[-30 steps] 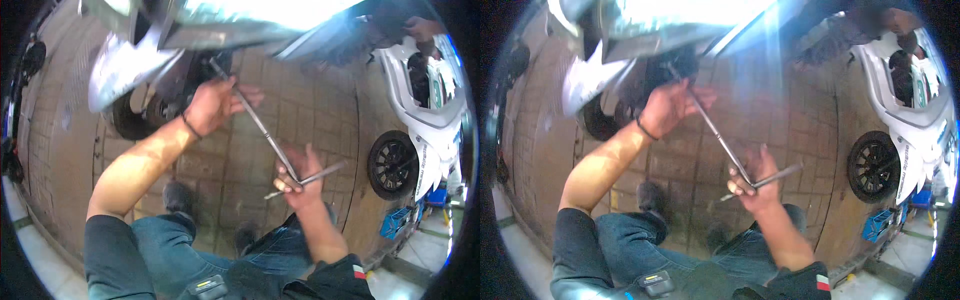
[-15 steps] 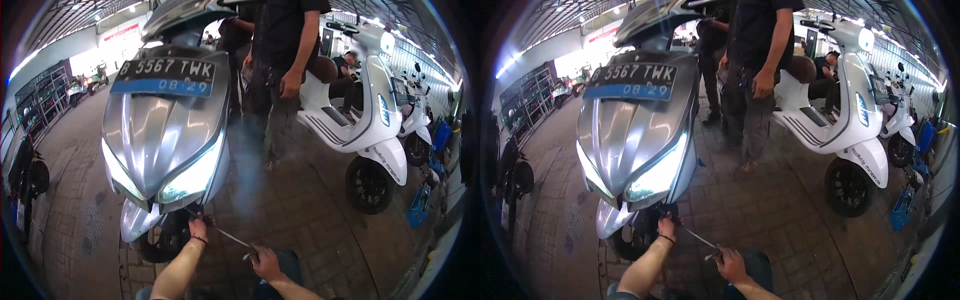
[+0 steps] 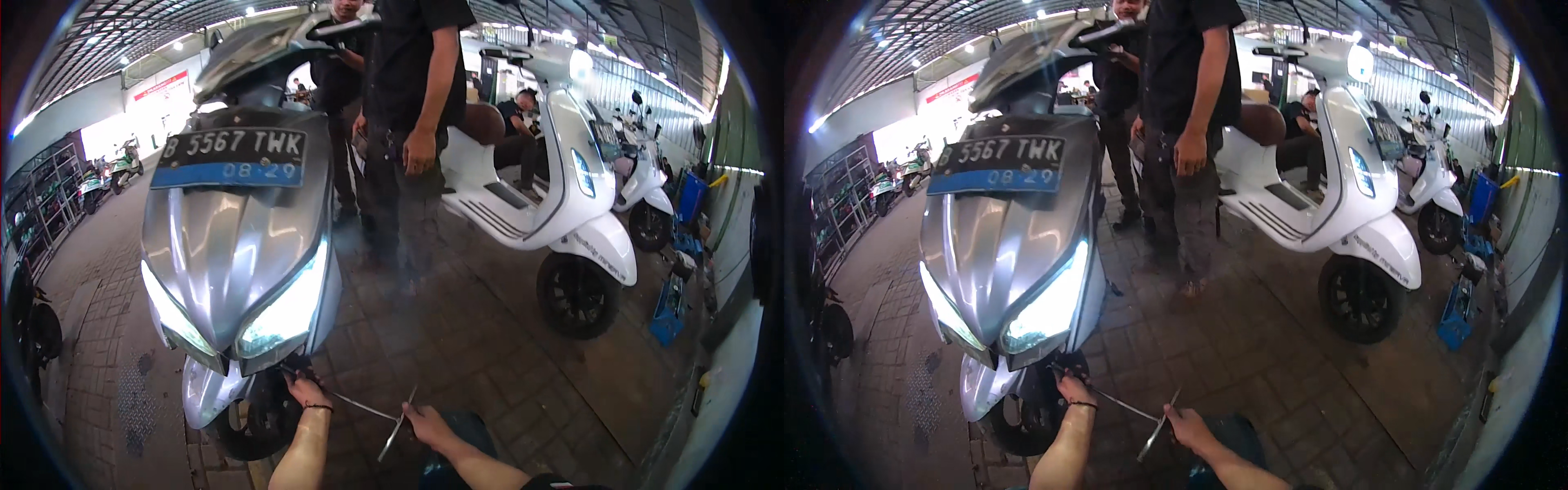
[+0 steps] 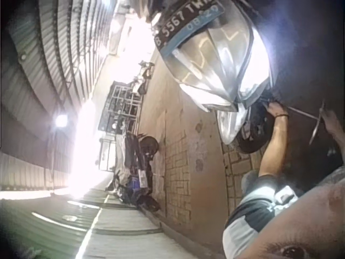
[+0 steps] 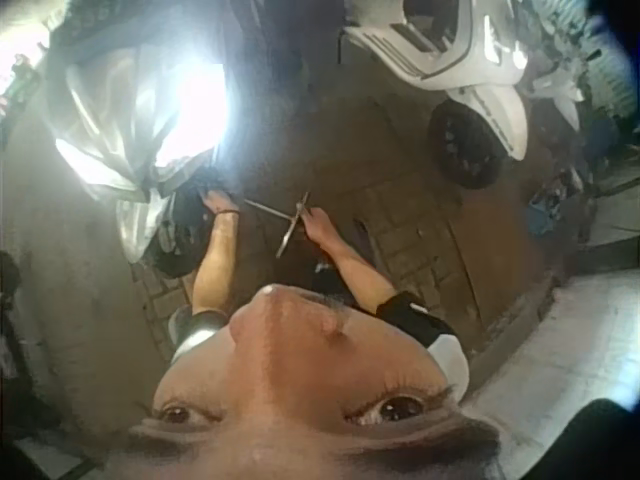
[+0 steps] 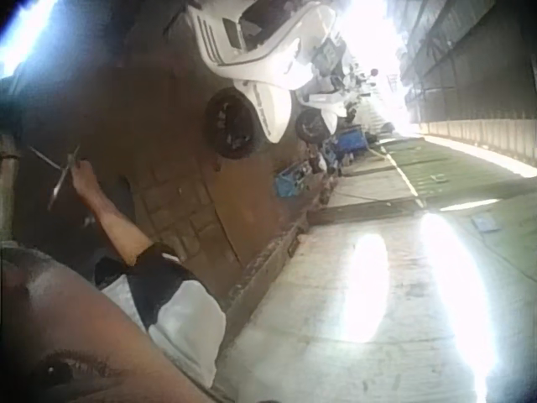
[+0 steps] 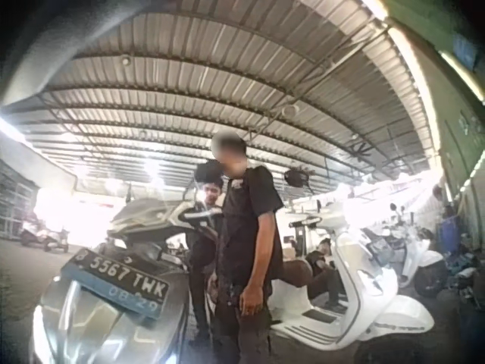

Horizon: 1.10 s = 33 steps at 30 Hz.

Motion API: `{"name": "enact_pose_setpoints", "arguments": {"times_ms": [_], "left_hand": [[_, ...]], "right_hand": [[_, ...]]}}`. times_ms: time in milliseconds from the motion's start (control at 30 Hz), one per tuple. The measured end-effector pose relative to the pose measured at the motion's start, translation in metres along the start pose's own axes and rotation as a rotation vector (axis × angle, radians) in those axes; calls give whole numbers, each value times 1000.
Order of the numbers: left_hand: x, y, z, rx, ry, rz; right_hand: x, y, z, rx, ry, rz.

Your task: The person works on the front wheel of a scooter using a T-handle socket wrench, then stands up to look at the instrument cluster of a white scooter, and finally writes on a document while holding a red pen.

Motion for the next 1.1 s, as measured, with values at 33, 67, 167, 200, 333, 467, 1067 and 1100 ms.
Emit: {"name": "enact_pose_setpoints", "arguments": {"times_ms": [33, 67, 167, 200, 333, 467, 1067, 1100], "left_hand": [[-3, 6, -5, 8, -18, -8], [-7, 8, -8, 5, 9, 6], [-11, 10, -9, 23, 61, 25], [-11, 11, -10, 40, 57, 21], [-6, 6, -4, 65, 13, -37], [-11, 8, -5, 6, -20, -67], [-8, 10, -5, 96, 85, 22], [-10, 8, -5, 96, 98, 32]], "right_hand": [[7, -9, -1, -91, -192, -202], [23, -24, -5, -176, -381, -407], [36, -49, -12, -398, -553, -966], [34, -53, -13, -471, -543, -1144], [8, -37, 5, -205, -295, -576], [20, -36, -2, -239, -379, -539], [15, -30, -2, -126, -299, -453], [18, -26, 2, -15, -259, -226]]}}
Point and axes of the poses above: each hand's wrist, its own y-axis towards the middle knuckle, its own z-axis out of the palm, x = y × z, the point moved 1 cm from there along y, towards the middle knuckle, and after that the axes turned 5 degrees about -x, right-handed, at the moved point
